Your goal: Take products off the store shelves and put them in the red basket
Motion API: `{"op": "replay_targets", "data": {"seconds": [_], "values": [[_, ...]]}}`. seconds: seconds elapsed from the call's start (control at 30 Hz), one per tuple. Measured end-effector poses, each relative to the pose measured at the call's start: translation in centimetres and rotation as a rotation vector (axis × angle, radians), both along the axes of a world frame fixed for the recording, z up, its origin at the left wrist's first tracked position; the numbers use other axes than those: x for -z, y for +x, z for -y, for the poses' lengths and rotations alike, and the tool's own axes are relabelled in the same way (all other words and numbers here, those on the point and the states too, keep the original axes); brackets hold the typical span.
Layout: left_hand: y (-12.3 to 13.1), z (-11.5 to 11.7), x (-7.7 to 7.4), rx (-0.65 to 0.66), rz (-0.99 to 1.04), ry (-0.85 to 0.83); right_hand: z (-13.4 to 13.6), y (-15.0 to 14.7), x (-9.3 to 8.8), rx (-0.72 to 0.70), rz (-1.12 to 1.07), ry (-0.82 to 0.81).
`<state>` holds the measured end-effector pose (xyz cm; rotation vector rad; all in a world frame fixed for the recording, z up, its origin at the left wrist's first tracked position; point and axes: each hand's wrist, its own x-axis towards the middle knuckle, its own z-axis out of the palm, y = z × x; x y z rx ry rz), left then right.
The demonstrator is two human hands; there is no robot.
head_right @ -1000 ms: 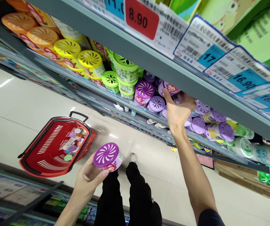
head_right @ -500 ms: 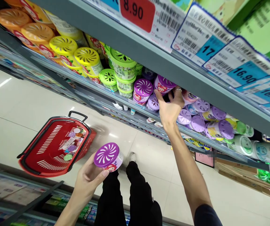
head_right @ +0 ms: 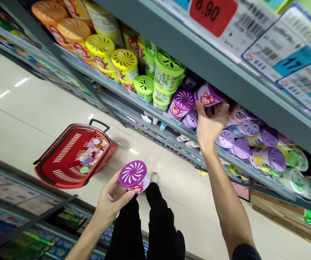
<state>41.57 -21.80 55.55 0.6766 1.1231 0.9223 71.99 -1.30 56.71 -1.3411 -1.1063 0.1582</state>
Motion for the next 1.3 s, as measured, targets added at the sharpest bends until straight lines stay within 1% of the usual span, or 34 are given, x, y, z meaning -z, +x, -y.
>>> {"op": "replay_targets", "data": {"seconds": [0.13, 0.3, 0.5, 0.63, 0.73, 0.8, 0.87, 0.97, 1.03, 1.1, 1.13, 1.2, 1.3], "values": [[-0.6, 0.4, 0.5, -0.022, 0.007, 0.001, -0.4, 0.2, 0.3, 0.007, 0.036, -0.016], [-1.3, 0.7, 1.0, -0.037, 0.016, -0.029, -0.6, 0.0, 0.4, -0.055, -0.033, 0.010], [-1.4, 0.5, 1.0, -0.034, 0.056, -0.014, -1.2, -0.3, 0.7, -0.040, -0.071, 0.069], [-1.2, 0.4, 1.0, -0.023, 0.064, -0.018, -1.6, 0.2, 0.6, -0.075, -0.093, 0.049], [-0.8, -0.2, 0.8, -0.012, 0.059, 0.003, -1.9, 0.4, 0.6, -0.056, -0.061, 0.030], [-0.1, -1.5, 0.5, 0.011, 0.034, 0.048, -2.0, 0.4, 0.7, -0.033, -0.024, 0.022], [1.1, -3.7, 0.1, 0.064, 0.019, 0.141, -2.0, 0.3, 0.6, -0.032, 0.001, -0.004], [3.6, -8.4, -0.3, 0.176, 0.052, 0.364, -1.6, 0.2, 0.0, -0.030, -0.013, -0.059], [5.4, -11.6, -0.3, 0.244, 0.086, 0.518, -1.2, 0.1, -0.5, -0.027, -0.035, -0.101], [7.0, -14.2, -0.1, 0.288, 0.099, 0.644, -0.9, -0.1, -0.9, -0.024, -0.049, -0.124], [7.7, -15.2, 0.1, 0.302, 0.097, 0.695, -0.8, -0.3, -1.0, -0.024, -0.055, -0.125], [8.6, -16.3, 0.3, 0.322, 0.071, 0.765, -0.7, -0.7, -1.3, -0.017, -0.078, -0.104], [9.2, -16.6, 0.2, 0.336, 0.034, 0.806, -0.9, -1.5, -1.6, -0.019, -0.130, -0.067]]}}
